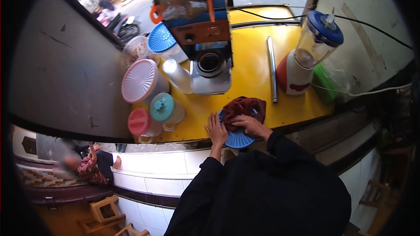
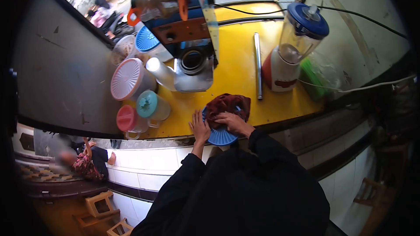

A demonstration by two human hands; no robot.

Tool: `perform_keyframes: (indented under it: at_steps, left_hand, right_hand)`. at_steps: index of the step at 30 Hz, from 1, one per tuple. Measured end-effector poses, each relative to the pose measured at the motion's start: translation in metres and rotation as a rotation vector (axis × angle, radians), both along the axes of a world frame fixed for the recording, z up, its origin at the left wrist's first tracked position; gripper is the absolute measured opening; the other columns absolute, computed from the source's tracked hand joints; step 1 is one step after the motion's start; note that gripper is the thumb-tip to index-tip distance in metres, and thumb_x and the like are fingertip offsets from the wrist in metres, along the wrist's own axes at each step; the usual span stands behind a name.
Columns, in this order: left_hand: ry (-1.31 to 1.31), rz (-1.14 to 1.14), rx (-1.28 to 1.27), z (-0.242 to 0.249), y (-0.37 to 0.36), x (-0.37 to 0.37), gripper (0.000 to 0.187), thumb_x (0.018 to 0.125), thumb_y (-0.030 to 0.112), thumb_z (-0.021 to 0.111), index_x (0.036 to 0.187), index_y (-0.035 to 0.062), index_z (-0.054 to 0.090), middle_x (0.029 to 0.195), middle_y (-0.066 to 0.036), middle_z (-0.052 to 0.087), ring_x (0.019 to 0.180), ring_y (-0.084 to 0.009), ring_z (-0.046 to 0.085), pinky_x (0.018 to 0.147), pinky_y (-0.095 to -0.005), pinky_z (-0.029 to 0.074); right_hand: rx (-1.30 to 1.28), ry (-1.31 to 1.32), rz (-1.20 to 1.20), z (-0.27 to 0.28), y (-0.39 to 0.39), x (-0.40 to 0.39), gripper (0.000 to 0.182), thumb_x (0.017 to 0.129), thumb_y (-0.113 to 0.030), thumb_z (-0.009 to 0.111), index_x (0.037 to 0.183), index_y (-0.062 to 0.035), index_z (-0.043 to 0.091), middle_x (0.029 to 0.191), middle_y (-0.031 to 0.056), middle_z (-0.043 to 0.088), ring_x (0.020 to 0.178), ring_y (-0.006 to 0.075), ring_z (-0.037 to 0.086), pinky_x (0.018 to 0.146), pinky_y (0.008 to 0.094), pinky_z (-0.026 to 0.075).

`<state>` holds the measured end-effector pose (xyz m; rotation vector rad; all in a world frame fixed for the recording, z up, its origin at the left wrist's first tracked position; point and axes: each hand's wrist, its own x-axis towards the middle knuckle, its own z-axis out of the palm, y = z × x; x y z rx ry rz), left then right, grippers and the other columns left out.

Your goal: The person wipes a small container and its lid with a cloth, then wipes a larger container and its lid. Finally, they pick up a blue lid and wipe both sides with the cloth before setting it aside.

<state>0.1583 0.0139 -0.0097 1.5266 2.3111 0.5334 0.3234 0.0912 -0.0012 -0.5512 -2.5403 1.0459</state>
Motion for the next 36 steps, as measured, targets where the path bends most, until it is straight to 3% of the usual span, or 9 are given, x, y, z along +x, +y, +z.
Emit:
perform_keyframes:
  at_steps: [3,8,11,16,19,24,26,31,36]
  left_hand:
    - [0.043,0.102,0.024,-0.012,0.002,0.004,0.044,0.087,0.019,0.036,0.130,0.0249,0.030,0.140,-0.003,0.018,0.129,-0.0248,0.016,0.101,-0.0528,0.006]
    - [0.073,0.159,-0.037,-0.005,0.010,0.011,0.043,0.087,0.019,0.036,0.129,0.0250,0.033,0.141,-0.002,0.017,0.129,-0.0247,0.015,0.101,-0.0524,0.005]
    - [0.047,0.176,-0.020,-0.005,0.007,0.014,0.041,0.087,0.019,0.035,0.128,0.0250,0.035,0.140,-0.002,0.018,0.129,-0.0252,0.015,0.101,-0.0525,0.005]
    - [0.061,0.184,0.030,-0.005,0.008,0.013,0.040,0.087,0.019,0.035,0.126,0.0255,0.038,0.139,-0.001,0.022,0.128,-0.0245,0.018,0.101,-0.0514,0.005]
    - [0.013,0.232,0.025,-0.006,0.010,0.012,0.039,0.087,0.019,0.035,0.125,0.0258,0.039,0.139,0.001,0.023,0.128,-0.0227,0.019,0.101,-0.0500,0.005]
    - [0.026,0.247,0.019,-0.008,0.012,0.012,0.040,0.086,0.018,0.036,0.125,0.0272,0.039,0.139,0.002,0.023,0.128,-0.0220,0.019,0.101,-0.0507,0.006]
    - [0.039,0.242,0.010,-0.004,0.011,0.014,0.039,0.086,0.019,0.036,0.125,0.0279,0.039,0.138,0.002,0.023,0.128,-0.0217,0.019,0.101,-0.0508,0.006]
    - [0.007,0.280,0.037,-0.004,0.013,0.016,0.040,0.086,0.018,0.037,0.125,0.0264,0.039,0.138,0.003,0.024,0.128,-0.0204,0.019,0.102,-0.0495,0.006]
    - [0.012,0.277,0.017,-0.005,0.012,0.012,0.040,0.085,0.018,0.037,0.124,0.0247,0.040,0.138,0.004,0.025,0.127,-0.0191,0.020,0.102,-0.0479,0.006]
  right_hand:
    - [0.282,-0.200,-0.145,0.012,0.004,0.024,0.048,0.062,-0.003,0.052,0.110,-0.0099,0.053,0.122,0.0081,0.045,0.117,0.0232,0.038,0.098,0.0383,0.027]
    - [0.371,-0.293,-0.358,0.016,-0.004,0.036,0.043,0.067,-0.010,0.047,0.110,-0.0061,0.053,0.125,0.0100,0.042,0.121,0.0231,0.032,0.103,0.0449,0.014]
    - [0.363,-0.360,-0.695,0.013,-0.018,0.016,0.044,0.066,-0.011,0.048,0.108,-0.0030,0.053,0.128,0.0143,0.036,0.126,0.0274,0.021,0.102,0.0485,0.009]
    - [0.328,-0.412,-0.473,0.013,-0.019,-0.008,0.051,0.066,-0.014,0.050,0.115,-0.0024,0.046,0.128,0.0148,0.036,0.124,0.0292,0.024,0.102,0.0493,0.011]
    - [0.309,-0.282,-0.109,-0.003,-0.029,-0.020,0.046,0.074,-0.022,0.051,0.117,-0.0060,0.045,0.127,0.0134,0.038,0.122,0.0281,0.030,0.100,0.0453,0.020]
    - [0.375,-0.342,-0.214,0.017,-0.028,0.025,0.038,0.077,-0.026,0.050,0.113,-0.0137,0.050,0.125,0.0099,0.041,0.122,0.0217,0.031,0.099,0.0458,0.019]
    - [0.415,-0.363,-0.413,0.034,-0.009,0.041,0.037,0.079,-0.031,0.047,0.108,-0.0100,0.053,0.123,0.0094,0.043,0.121,0.0232,0.032,0.100,0.0488,0.012]
    - [0.422,-0.500,-0.514,0.014,-0.025,-0.001,0.046,0.079,-0.034,0.046,0.115,-0.0059,0.047,0.126,0.0108,0.040,0.122,0.0241,0.029,0.102,0.0485,0.009]
    - [0.376,-0.377,-0.274,0.008,-0.023,-0.046,0.043,0.081,-0.034,0.042,0.118,-0.0118,0.045,0.124,0.0092,0.042,0.121,0.0233,0.030,0.102,0.0492,0.006]
